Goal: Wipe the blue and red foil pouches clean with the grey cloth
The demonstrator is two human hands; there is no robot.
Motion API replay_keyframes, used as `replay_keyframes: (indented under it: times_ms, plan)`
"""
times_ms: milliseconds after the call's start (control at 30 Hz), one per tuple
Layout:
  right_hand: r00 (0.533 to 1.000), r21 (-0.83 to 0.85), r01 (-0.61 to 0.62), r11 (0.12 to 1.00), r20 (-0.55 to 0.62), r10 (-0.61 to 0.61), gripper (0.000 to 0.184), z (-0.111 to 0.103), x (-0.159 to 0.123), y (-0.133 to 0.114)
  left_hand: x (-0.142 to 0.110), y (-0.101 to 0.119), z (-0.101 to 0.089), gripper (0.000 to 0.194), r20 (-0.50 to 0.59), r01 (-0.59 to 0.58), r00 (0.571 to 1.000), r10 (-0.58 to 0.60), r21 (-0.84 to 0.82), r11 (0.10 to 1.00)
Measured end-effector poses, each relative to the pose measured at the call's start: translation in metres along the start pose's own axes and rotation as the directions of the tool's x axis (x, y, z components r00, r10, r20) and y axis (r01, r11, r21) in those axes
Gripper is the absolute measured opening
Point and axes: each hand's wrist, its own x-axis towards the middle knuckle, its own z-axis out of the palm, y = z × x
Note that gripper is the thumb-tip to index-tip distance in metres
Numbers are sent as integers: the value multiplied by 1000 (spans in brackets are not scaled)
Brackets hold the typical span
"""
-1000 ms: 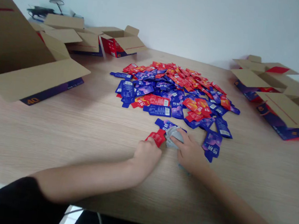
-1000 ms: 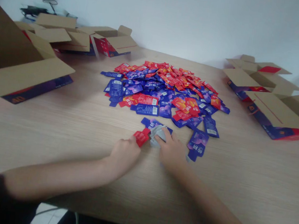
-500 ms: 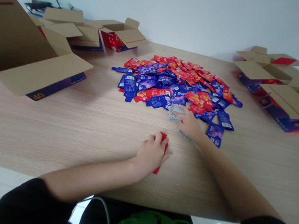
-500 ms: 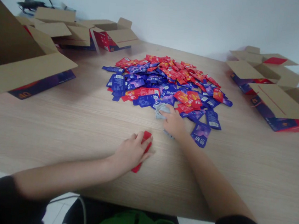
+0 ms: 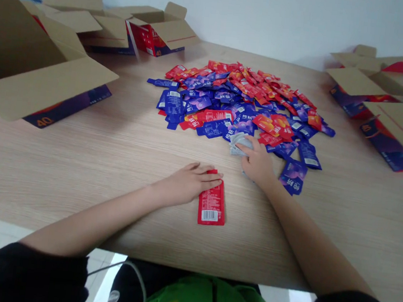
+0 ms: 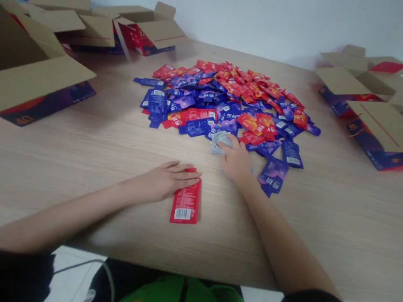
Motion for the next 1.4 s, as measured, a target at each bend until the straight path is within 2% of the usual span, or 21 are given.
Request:
replay_keyframes:
  times_ms: [67, 167, 233, 300, 367, 467, 600, 733, 833, 900, 1000, 1067, 1167, 1233, 1300, 1400]
  plan:
    - [1000, 1, 2, 1000, -22, -2, 54, 1, 0, 0, 1, 8, 13, 46, -83, 120, 990, -115, 67, 990]
    - [999, -4, -1, 1000, -48, 1, 53, 3, 0, 0, 5, 33, 21, 42, -214, 370, 917, -337, 136, 919]
    - [999, -8, 1, 1000, -54, -1, 52, 4, 0, 0, 8, 46, 18, 36, -224, 507, 852, -473, 128, 852]
    - [998, -9, 6, 1000, -59, -6, 52, 5, 0, 0, 10, 52, 12, 31, -198, 577, 811, -551, 109, 810]
    - [998, -8, 9, 1000, -61, -10, 52, 4, -1, 0, 9, 51, 6, 31, -185, 582, 808, -559, 105, 806]
    - [998, -4, 5, 1000, -57, -5, 52, 4, -1, 0, 1, 45, 6, 37, -198, 536, 837, -510, 111, 837]
    - [998, 12, 12, 1000, -62, -12, 53, 4, -2, 0, -14, 45, 22, 51, -223, 464, 870, -440, 66, 883]
    - [997, 38, 17, 999, -77, -14, 53, 7, -1, 3, -25, 50, 40, 55, -254, 420, 879, -403, 15, 907]
    - [996, 109, 15, 994, -93, -5, 55, 2, -1, 7, -28, 49, 44, 58, -240, 417, 879, -411, -30, 909]
    - [987, 191, 5, 982, -157, 26, 58, -8, -3, 4, -27, 48, 44, 61, -232, 405, 885, -405, -47, 913]
    - [969, 281, 47, 958, -247, 24, 61, -28, -15, -23, -26, 48, 42, 63, -237, 387, 890, -389, -55, 920]
    - [975, 270, 101, 958, -219, -41, 59, -37, -24, -55, -25, 49, 41, 65, -246, 390, 886, -393, -64, 919]
    - [990, 149, 139, 979, -30, -136, 55, -31, -35, -106, -24, 49, 39, 66, -247, 407, 876, -415, -85, 909]
    - [979, 60, 181, 982, 82, -186, 53, -20, -37, -127, -24, 48, 38, 64, -228, 418, 875, -428, -93, 904]
    - [969, -2, 207, 978, 136, -205, 54, -11, -38, -134, -24, 47, 35, 64, -216, 423, 875, -434, -96, 901]
    - [979, -64, 165, 984, 130, -155, 58, -8, -42, -125, -25, 46, 33, 67, -218, 422, 874, -435, -102, 901]
